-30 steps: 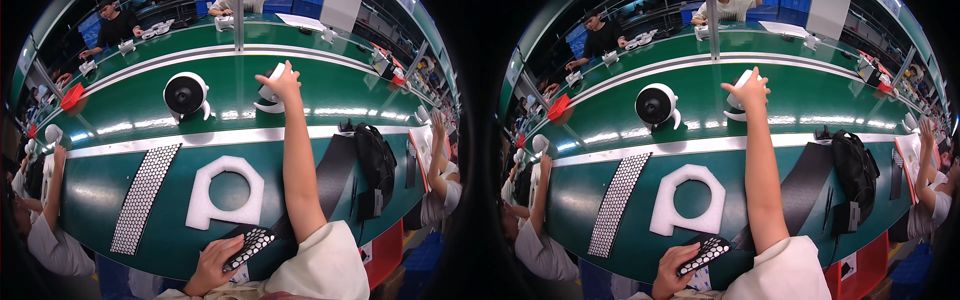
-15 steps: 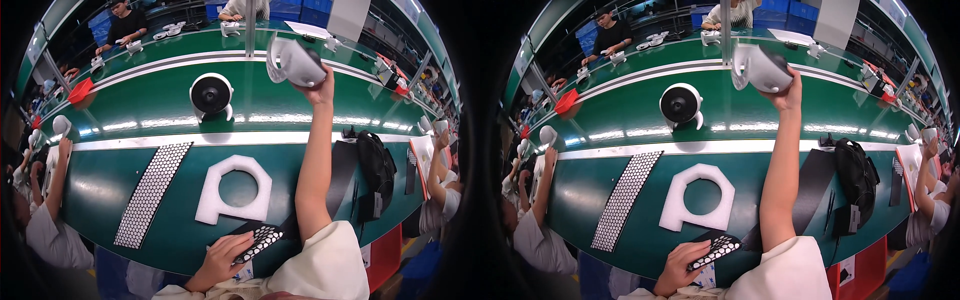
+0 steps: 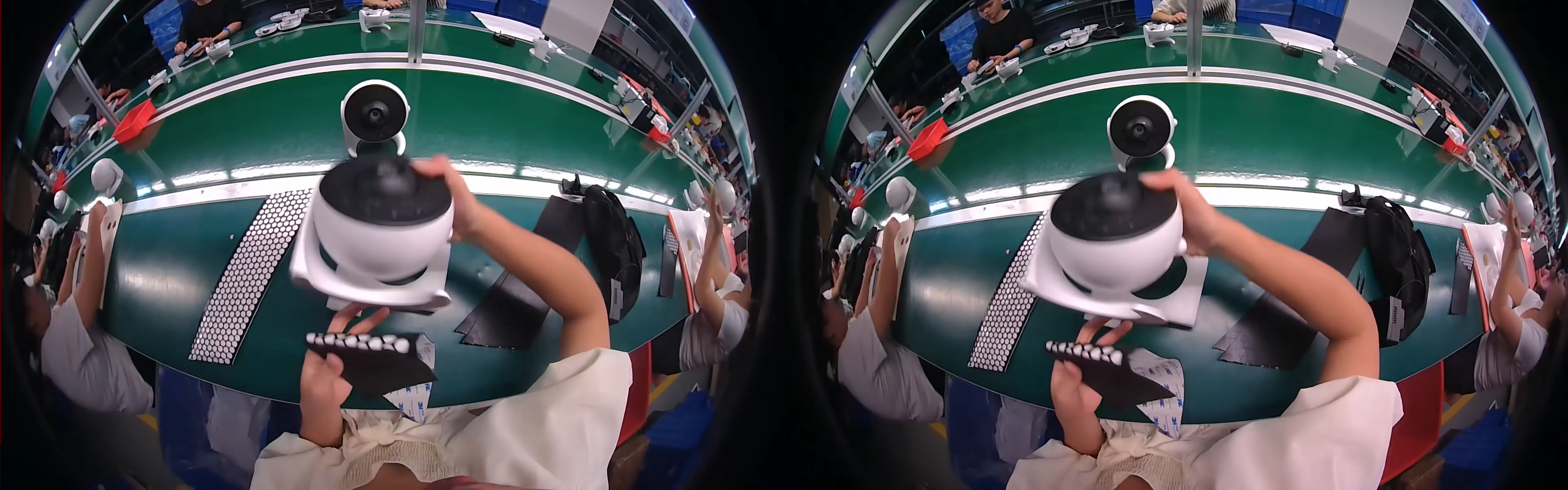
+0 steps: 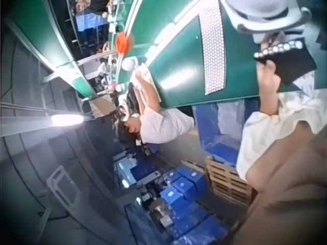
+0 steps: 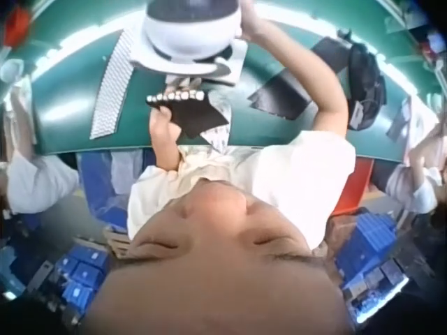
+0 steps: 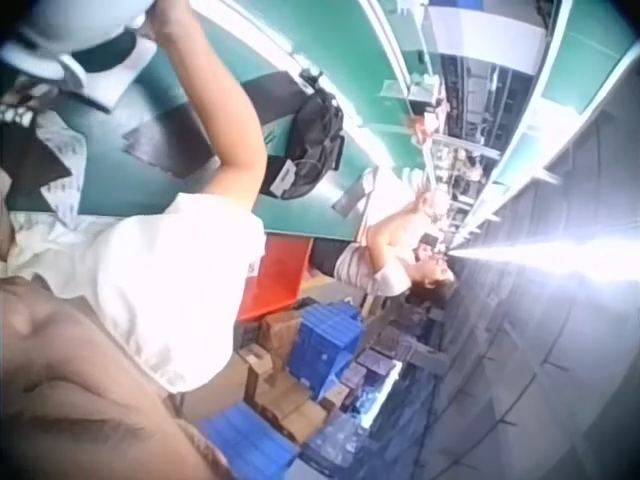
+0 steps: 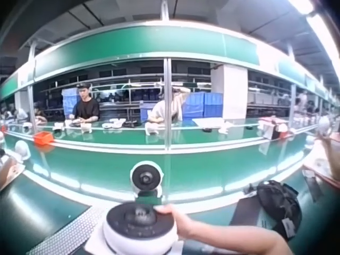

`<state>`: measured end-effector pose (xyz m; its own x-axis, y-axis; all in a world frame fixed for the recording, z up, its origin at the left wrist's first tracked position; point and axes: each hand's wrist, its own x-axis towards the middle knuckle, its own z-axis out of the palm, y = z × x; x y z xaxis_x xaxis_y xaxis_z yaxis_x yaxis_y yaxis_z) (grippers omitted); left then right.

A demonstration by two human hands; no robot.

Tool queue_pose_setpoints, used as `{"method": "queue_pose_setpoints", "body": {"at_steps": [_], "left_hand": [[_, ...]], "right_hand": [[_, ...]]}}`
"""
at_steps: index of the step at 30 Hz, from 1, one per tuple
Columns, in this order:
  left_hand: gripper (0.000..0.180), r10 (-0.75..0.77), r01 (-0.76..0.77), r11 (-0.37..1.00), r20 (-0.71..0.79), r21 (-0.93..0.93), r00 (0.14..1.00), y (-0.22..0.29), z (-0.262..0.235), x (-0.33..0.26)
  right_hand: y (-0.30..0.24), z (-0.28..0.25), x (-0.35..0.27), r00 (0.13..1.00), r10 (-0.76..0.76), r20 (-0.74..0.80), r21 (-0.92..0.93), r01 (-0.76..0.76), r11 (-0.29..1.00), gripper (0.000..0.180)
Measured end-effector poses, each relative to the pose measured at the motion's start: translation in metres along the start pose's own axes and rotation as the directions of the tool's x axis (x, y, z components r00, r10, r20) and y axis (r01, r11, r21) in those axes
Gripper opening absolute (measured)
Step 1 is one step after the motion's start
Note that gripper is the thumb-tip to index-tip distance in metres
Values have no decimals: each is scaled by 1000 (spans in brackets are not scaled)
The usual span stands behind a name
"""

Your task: Assembling small black rubber pads onto the base of white plastic camera mounts on an assembly line.

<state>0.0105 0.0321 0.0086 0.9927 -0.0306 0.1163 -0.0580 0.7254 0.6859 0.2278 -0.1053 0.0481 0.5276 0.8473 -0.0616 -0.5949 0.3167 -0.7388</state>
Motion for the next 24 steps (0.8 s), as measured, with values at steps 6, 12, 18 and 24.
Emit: {"method": "queue_pose_setpoints", "body": {"at_steps": [6,12,18,24], "left_hand": [[47,41,-41,999,-105,8,994,-20,-10,-21],[42,-11,36,967,-99,252,995,-27,1,-10],[27,149,-9,783,-173,622,974,-34,5,-1],[24,102,20,791,-164,612,981,-27,15,11]], "right_hand": [[41,-20,6,947,317,41,112,-320,941,43],[25,-17,13,883,469,-24,-219,-462,859,44],[-2,-31,6,990,103,-99,-911,-132,391,34],[-33,17,-31,987,-114,-110,-991,-118,-67,41]]}}
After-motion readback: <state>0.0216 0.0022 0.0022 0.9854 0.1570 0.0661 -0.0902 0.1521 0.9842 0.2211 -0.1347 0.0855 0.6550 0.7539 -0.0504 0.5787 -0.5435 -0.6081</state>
